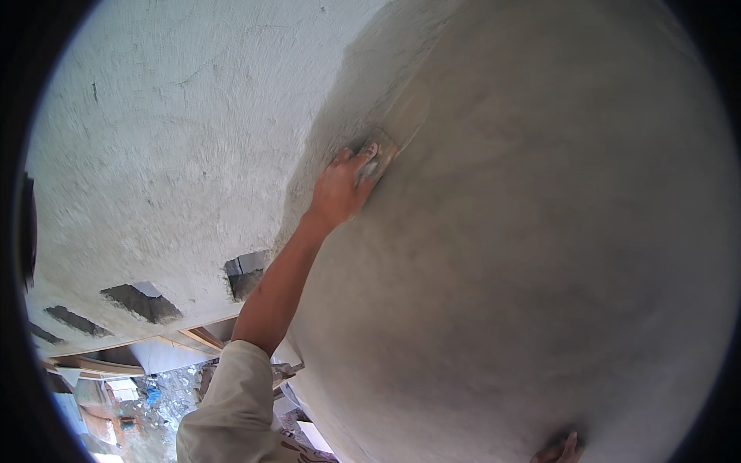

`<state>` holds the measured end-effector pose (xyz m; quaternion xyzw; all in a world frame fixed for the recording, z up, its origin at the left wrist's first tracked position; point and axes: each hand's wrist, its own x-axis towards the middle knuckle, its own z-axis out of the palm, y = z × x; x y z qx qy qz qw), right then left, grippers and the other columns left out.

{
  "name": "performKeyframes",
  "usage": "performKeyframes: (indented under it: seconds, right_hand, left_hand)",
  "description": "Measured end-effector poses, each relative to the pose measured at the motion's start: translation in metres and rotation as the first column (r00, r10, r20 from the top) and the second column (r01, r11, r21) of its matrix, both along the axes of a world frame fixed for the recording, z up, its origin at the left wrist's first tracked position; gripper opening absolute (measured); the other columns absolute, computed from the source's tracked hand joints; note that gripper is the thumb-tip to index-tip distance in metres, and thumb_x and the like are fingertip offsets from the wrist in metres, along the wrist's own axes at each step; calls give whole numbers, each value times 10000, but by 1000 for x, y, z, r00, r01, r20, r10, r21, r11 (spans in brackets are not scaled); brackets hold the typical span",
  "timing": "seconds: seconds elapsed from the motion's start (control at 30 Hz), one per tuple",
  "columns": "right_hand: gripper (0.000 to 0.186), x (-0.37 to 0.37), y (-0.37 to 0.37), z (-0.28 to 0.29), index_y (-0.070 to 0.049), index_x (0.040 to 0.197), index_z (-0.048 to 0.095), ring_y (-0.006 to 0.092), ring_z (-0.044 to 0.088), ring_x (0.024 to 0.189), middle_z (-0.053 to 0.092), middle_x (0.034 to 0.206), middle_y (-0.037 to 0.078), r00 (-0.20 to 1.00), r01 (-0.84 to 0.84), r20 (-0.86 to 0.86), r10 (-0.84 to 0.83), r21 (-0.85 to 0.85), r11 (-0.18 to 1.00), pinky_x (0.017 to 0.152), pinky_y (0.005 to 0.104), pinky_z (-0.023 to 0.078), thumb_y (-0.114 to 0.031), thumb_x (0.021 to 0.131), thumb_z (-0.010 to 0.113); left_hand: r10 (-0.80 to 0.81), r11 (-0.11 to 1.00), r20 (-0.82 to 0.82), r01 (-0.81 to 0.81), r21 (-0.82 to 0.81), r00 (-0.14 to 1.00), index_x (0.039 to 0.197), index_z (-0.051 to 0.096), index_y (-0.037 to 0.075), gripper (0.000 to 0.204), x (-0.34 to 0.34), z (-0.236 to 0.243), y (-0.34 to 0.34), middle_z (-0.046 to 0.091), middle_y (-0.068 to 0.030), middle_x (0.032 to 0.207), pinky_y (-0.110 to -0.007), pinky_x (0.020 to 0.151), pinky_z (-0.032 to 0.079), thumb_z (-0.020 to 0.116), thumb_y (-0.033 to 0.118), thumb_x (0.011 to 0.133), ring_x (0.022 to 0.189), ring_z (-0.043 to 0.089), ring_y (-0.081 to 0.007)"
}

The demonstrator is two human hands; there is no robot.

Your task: The person smooths a wet plaster coating on a wall using a hand-held wooden float, moving it in circular and sweeping motions across the surface.

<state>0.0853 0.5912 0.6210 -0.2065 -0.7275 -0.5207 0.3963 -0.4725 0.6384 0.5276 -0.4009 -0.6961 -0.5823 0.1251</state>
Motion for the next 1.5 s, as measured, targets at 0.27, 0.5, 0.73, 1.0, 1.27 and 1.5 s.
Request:
performKeyframes:
  seconds: [0.27,0.5,0.73,1.0,1.27,1.5]
  right_hand:
    - [213,-7,-5,1,49,934,687,358,668,720,708,871,172,999,38,-6,-38,14,999,671,438,563,-112,938,548]
    - [194,-2,-4,1,32,922,673,339,673,711,711,868,164,999,42,31,-43,46,998,697,443,566,-119,943,552]
    - [216,22,11,-6,19,847,646,341,660,684,709,880,168,1000,8,-3,-8,5,1000,667,444,552,-135,949,535]
    - [246,4,-3,2,47,902,663,366,647,681,708,878,172,1000,2,9,-2,5,1000,635,453,542,-136,956,508]
    - [225,7,3,0,40,887,651,363,652,683,710,893,175,999,-50,9,50,25,998,645,453,546,-128,951,516]
    - [211,20,5,-3,26,867,645,339,649,657,714,913,165,999,4,38,-5,36,999,622,435,543,-123,944,518]
  left_hand:
    - [-41,998,54,39,51,998,1340,540,166,570,1,-89,3,576,-205,1091,-439,898,477,592,74,780,1030,563,-397]
    - [-61,998,99,63,-13,993,1333,550,180,580,3,-171,-2,560,-191,1115,-426,892,483,598,69,766,1032,561,-380]
    - [17,999,38,-16,-28,999,1307,562,157,573,22,-238,-29,567,-182,1114,-440,898,487,624,60,746,1047,564,-383]
    - [-20,985,-193,52,162,981,1315,536,122,509,20,56,-28,550,-210,1165,-449,886,489,607,108,811,1041,575,-383]
    - [7,998,-200,-19,-57,980,1350,515,129,539,-11,156,-9,551,-234,1215,-451,918,490,607,149,820,1062,591,-390]
    - [7,993,-108,-19,-113,994,1380,486,185,570,-2,67,-4,505,-258,1292,-458,933,480,605,145,824,1112,566,-403]
